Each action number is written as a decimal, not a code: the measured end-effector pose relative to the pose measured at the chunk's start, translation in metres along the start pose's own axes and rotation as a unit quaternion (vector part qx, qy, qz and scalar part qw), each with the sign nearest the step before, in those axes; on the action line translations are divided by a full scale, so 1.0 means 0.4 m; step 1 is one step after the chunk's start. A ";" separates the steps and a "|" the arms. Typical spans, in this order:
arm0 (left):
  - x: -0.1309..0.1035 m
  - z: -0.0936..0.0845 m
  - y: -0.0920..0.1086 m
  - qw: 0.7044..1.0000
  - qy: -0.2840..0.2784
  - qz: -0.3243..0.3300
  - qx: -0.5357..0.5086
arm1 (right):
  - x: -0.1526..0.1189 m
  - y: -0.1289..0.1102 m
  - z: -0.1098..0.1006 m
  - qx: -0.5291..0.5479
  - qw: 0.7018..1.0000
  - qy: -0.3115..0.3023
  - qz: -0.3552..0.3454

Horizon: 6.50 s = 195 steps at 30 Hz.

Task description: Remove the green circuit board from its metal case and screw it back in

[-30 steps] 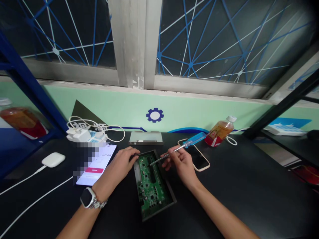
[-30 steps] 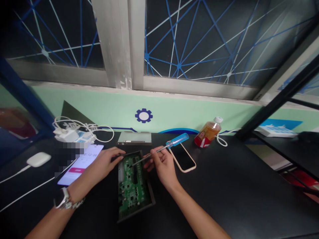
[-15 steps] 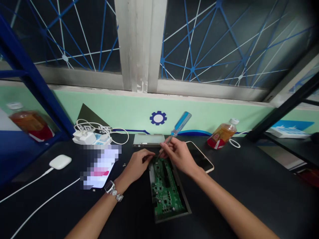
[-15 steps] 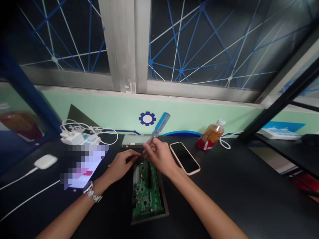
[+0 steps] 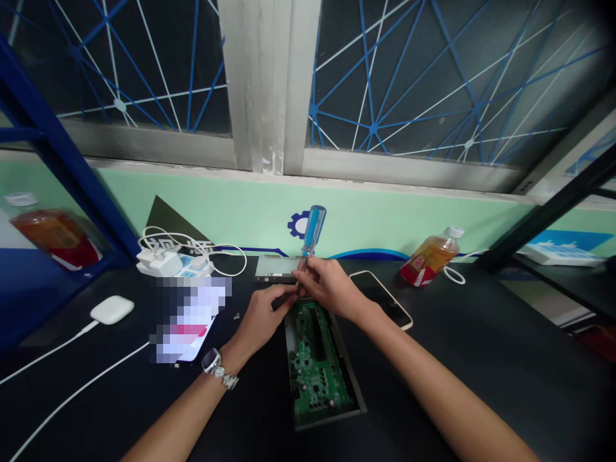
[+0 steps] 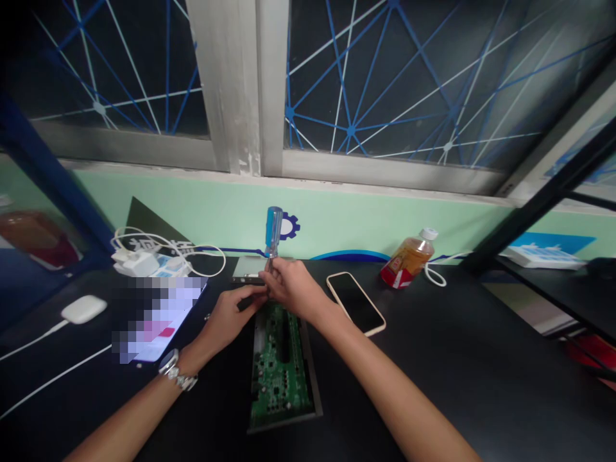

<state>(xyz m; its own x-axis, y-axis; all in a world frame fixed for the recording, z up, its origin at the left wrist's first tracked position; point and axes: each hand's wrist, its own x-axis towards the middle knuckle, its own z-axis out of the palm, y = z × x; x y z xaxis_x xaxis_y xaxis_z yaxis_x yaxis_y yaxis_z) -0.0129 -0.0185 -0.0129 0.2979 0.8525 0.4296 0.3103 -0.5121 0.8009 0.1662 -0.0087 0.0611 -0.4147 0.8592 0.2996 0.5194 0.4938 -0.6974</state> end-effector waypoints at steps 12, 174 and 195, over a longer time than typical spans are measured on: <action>0.001 -0.004 -0.009 1.000 -0.008 -0.020 0.000 | 0.009 -0.003 0.003 -0.016 1.000 -0.016 -0.005; 0.024 -0.005 0.011 0.996 -0.006 -0.031 -0.080 | 0.006 -0.017 -0.007 0.098 0.993 -0.014 0.068; 0.028 0.002 0.009 0.991 -0.029 -0.050 -0.119 | 0.008 -0.007 -0.011 0.095 0.993 0.035 0.066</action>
<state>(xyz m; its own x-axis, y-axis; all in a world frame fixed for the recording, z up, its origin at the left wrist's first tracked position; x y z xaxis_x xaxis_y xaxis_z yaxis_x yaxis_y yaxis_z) -0.0077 -0.0110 -0.0054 0.3304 0.8863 0.3244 0.1214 -0.3808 0.9167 0.1667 -0.0067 0.0671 -0.2956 0.9255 0.2366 0.4121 0.3470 -0.8425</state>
